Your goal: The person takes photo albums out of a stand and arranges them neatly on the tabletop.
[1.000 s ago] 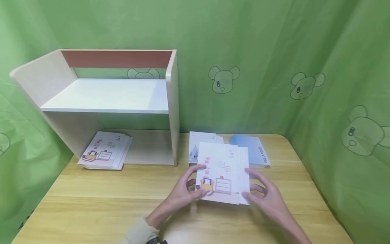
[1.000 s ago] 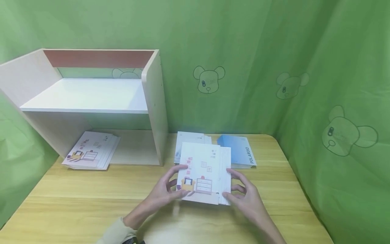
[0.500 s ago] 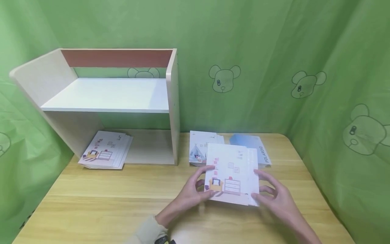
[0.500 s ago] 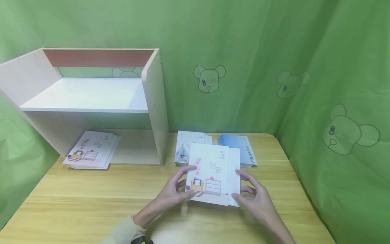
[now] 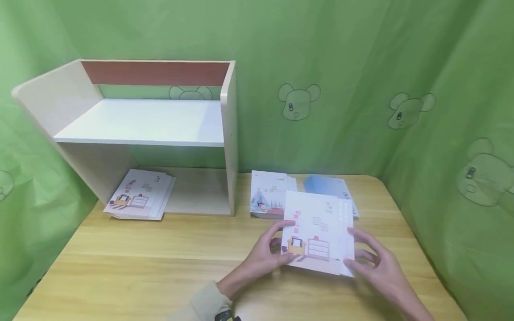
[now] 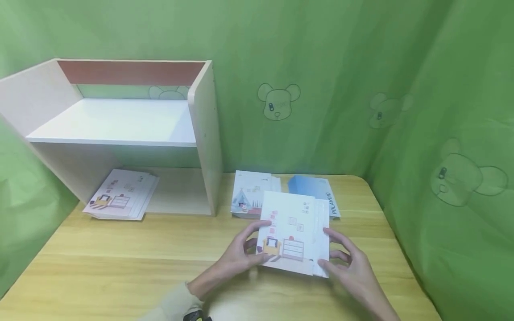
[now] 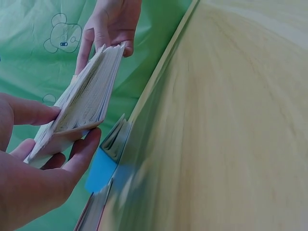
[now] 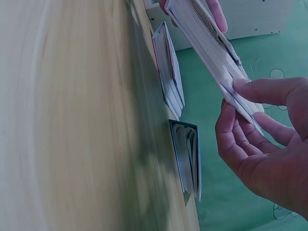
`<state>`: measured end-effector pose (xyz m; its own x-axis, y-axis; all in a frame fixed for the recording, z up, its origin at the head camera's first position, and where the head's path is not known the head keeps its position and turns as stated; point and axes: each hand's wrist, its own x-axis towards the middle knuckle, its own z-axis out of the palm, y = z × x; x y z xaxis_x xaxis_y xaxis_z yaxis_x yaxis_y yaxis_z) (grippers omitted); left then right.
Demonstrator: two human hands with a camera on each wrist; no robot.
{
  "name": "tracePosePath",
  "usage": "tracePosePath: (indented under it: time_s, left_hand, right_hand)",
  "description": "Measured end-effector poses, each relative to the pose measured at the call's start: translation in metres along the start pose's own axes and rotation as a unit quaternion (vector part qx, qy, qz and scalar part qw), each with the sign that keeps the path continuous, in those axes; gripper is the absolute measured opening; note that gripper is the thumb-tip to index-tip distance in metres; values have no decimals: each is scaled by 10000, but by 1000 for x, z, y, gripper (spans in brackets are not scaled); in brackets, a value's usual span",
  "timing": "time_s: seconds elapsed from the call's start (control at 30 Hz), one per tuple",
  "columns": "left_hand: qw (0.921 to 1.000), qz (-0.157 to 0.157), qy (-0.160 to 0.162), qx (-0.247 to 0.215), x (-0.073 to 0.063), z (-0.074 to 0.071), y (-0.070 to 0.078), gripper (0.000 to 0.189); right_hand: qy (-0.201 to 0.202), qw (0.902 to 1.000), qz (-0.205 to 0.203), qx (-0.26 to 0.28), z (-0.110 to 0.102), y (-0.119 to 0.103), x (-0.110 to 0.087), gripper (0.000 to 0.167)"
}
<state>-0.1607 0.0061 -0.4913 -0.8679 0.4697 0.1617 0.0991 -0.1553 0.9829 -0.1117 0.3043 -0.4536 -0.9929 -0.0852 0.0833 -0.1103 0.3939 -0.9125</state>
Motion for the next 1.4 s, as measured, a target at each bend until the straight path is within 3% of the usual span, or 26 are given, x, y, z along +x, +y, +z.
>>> tracePosePath:
  time_s: [0.27,0.5,0.67,0.97,1.2,1.4]
  left_hand:
    - [9999,127,-54,43,5,12,-4,81]
    - [9999,-80,9,-96,9,21,-7,81]
    - [9995,-90,-187,-244,11,30,-12,82]
    - [9996,-250,-137,74,22,52,-19,81]
    - [9987,-470,-70,195,25,67,-24,80]
    - [9983,-540,-148,145,23,73,-28,79]
  right_hand:
    - [22,9988,-46,-479,-13,6,-3,73]
    - [-54,9986,-138,-503,-24,14,-3,75]
    - [-155,9965,-105,-820,-38,24,-6,76]
    - [-399,9947,-212,-928,-66,50,-7,74]
    - [-520,9914,111,-1196,-80,60,-10,72]
    - [-602,9913,514,-1047,-86,70,-12,71]
